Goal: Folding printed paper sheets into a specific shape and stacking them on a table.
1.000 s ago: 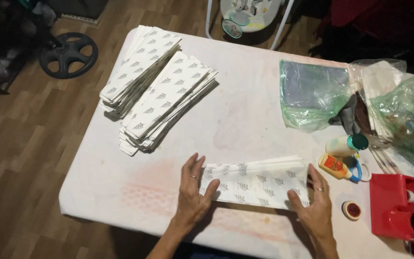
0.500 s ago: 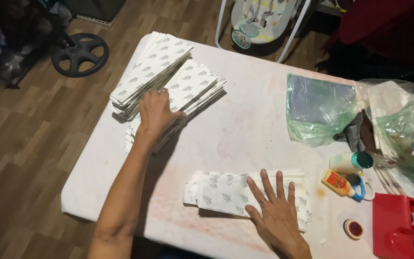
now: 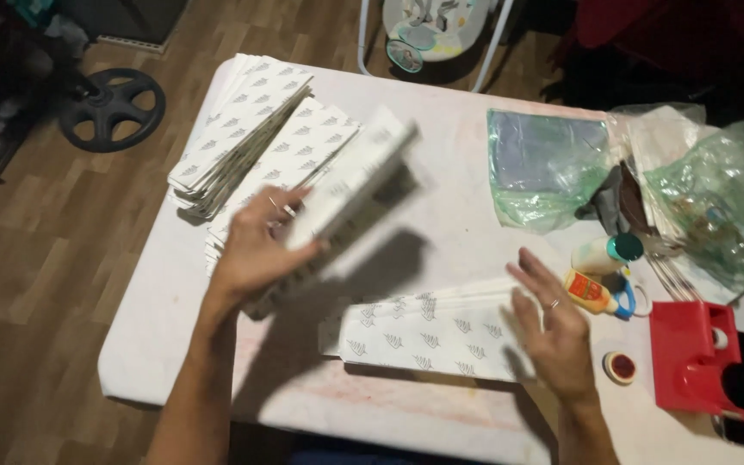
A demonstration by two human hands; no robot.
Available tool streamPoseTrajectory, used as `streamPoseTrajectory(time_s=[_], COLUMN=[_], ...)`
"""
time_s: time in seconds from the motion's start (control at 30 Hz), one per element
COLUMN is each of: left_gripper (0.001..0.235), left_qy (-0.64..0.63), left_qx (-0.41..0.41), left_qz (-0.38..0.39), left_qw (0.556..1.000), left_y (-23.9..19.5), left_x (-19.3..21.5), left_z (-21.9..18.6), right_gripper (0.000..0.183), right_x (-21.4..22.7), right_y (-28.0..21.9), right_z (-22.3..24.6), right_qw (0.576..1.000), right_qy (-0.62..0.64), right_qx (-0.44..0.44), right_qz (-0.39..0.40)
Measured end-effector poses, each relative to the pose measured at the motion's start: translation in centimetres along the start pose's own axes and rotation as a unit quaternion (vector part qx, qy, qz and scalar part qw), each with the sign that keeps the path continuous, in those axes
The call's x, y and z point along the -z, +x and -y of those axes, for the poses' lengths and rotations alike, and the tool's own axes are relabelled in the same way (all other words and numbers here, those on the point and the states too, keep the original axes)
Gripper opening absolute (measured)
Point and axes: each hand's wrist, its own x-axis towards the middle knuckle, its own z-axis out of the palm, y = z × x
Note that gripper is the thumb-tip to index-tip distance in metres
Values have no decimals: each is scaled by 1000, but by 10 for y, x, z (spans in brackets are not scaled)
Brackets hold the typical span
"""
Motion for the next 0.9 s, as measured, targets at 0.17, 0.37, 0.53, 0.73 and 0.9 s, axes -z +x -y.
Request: streamPoseTrajectory(time_s=[0.17,0.37,0.53,0.73,0.9], left_gripper=[68,74,73,77,83], left_qy=[-66,-41,24,-7,163], left_qx=[-66,-26,74,31,261], left_qz=[102,218,294,251,176], left_qw=[990,975,953,967,935], left_y=[-42,-74,-88,-125,-190], left_x=[-37,-50,-55,-13,93], left_z=[-27,-46,-49,-10,56], right_gripper=[36,28,24,17,18], right_x=[6,5,9,21,33], right_y=[16,-14,-33,-46,-58], right_z=[-8,-30,-38,-59,-82], right_qw=[987,975,960,975,942], right_qy=[148,133,159,147,139], right_qx=[-17,-165,-229,-166,-285], right_qz=[-57,-69,-34,-33,-105])
